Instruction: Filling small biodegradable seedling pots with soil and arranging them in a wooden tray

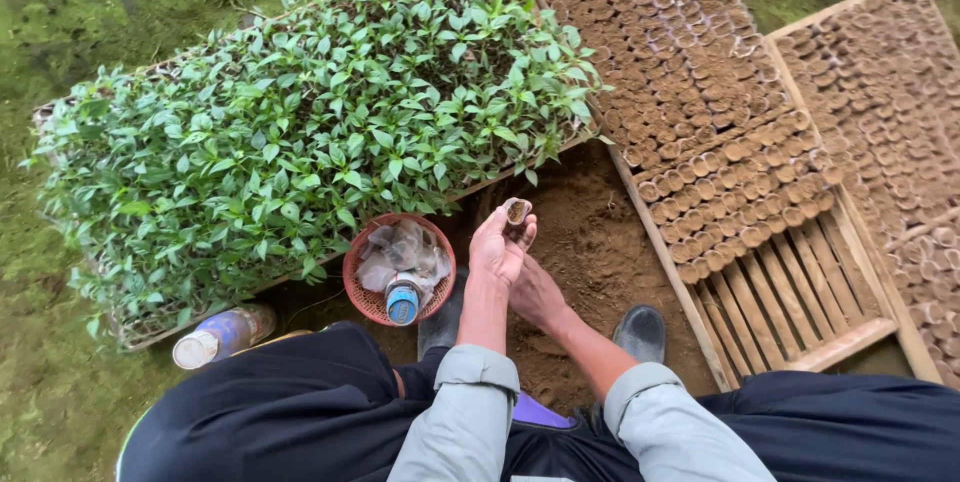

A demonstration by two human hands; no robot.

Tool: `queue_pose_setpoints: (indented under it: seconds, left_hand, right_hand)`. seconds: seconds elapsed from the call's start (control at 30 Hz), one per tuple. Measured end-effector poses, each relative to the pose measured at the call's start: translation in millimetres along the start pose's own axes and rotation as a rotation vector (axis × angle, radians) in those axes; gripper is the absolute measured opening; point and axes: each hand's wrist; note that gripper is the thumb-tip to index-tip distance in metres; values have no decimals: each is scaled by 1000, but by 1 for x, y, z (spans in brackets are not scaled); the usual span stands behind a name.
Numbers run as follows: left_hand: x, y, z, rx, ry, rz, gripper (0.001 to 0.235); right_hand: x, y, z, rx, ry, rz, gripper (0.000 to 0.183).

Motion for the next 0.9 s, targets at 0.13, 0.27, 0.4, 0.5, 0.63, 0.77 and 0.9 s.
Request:
queue_pose_setpoints:
  seconds: [0.13,0.27,0.4,0.5,0.63,0.77,0.9]
  left_hand:
    - [11,7,-4,-1,-14,-20,24]
    - [22,14,-11,-46,-18,-28,20]
    - [28,8,-9,-56,16,-24,19]
    - [30,3,-8,-64,36,-19,19]
    - [36,-1,-2,-77,71,-1,17]
    - [44,8,-1,-59,82,16,14]
    - [48,-4,9,-39,89,23,18]
  right_hand:
    - [25,-22,-28,88,-156,0,27]
    - [13,-59,24,173,-244,39,34]
    - [13,-65,50,419,-286,459,25]
    - [-23,-83,108,196,468,1171,19]
    - [-50,-61,31,48,575,1307,11]
    - [-67,-39,-42,-356,1246,1393,10]
    - [-61,-21,-107,-399,1426,1308,17]
Point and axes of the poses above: each hand's wrist, its own y-axis towards the middle knuckle, its own z-axis out of the palm, x = y × z, and after that the axes turned 6 degrees about -y, right-handed
